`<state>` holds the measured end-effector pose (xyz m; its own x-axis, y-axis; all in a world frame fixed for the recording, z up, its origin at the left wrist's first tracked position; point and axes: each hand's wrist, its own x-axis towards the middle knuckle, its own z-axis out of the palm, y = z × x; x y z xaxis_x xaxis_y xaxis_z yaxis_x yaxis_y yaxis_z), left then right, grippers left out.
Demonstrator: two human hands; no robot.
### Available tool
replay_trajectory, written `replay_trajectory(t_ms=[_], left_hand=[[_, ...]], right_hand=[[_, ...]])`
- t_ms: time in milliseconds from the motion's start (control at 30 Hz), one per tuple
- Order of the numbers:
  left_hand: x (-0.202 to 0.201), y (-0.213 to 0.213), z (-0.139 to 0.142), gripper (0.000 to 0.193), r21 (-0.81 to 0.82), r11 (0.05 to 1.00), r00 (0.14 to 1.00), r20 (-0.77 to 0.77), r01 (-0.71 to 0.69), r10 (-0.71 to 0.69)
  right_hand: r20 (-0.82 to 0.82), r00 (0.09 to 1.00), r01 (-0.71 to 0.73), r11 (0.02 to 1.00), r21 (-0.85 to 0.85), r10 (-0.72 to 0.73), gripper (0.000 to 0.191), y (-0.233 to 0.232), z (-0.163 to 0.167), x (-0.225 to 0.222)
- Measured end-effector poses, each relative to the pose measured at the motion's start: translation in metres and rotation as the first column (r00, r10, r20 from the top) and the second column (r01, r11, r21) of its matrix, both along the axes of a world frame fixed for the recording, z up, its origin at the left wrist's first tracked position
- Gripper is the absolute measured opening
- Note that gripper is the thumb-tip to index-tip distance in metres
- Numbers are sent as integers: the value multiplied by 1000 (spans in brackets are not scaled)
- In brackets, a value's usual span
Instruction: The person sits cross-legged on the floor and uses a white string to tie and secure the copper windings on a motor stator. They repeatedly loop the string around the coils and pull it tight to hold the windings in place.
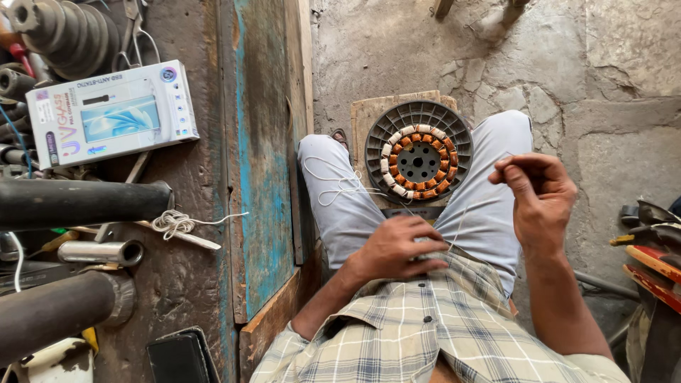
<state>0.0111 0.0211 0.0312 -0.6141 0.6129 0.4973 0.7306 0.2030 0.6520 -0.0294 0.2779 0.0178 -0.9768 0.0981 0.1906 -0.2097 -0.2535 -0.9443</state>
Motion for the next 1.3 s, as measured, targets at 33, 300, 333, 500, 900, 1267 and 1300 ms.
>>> replay_trajectory(t_ms=[33, 300, 333, 500, 900, 1267, 1300], left_hand=[[-3, -1, 1, 22, 79, 991, 993, -30, -108, 111], [-6, -22, 11, 29, 123, 944, 952, 16, -306, 306], [-5, -20, 12, 24, 132, 939, 948, 56, -318, 313], [6, -20, 4, 13, 224, 930, 942, 234, -293, 240], [9, -21, -32, 13, 220, 866, 824, 476, -449, 306], [18, -11, -42, 30, -29, 735, 736, 6, -677, 677], [20, -8, -42, 30, -21, 735, 736, -8, -677, 677]], right_hand=[[6, 999, -43, 999, 30, 43, 13, -4, 4, 1], [-206, 907, -129, 710, 693, 366, 23, -54, 27, 34], [-222, 914, -95, 710, 698, 341, 23, -57, 28, 35], [-204, 935, -81, 735, 673, 291, 26, -60, 27, 35], [-277, 951, -29, 935, 354, 135, 16, -50, 0, 36], [-302, 953, 131, 851, 509, 34, 12, -47, -15, 35], [-305, 952, 131, 856, 501, 33, 12, -47, -15, 36]])
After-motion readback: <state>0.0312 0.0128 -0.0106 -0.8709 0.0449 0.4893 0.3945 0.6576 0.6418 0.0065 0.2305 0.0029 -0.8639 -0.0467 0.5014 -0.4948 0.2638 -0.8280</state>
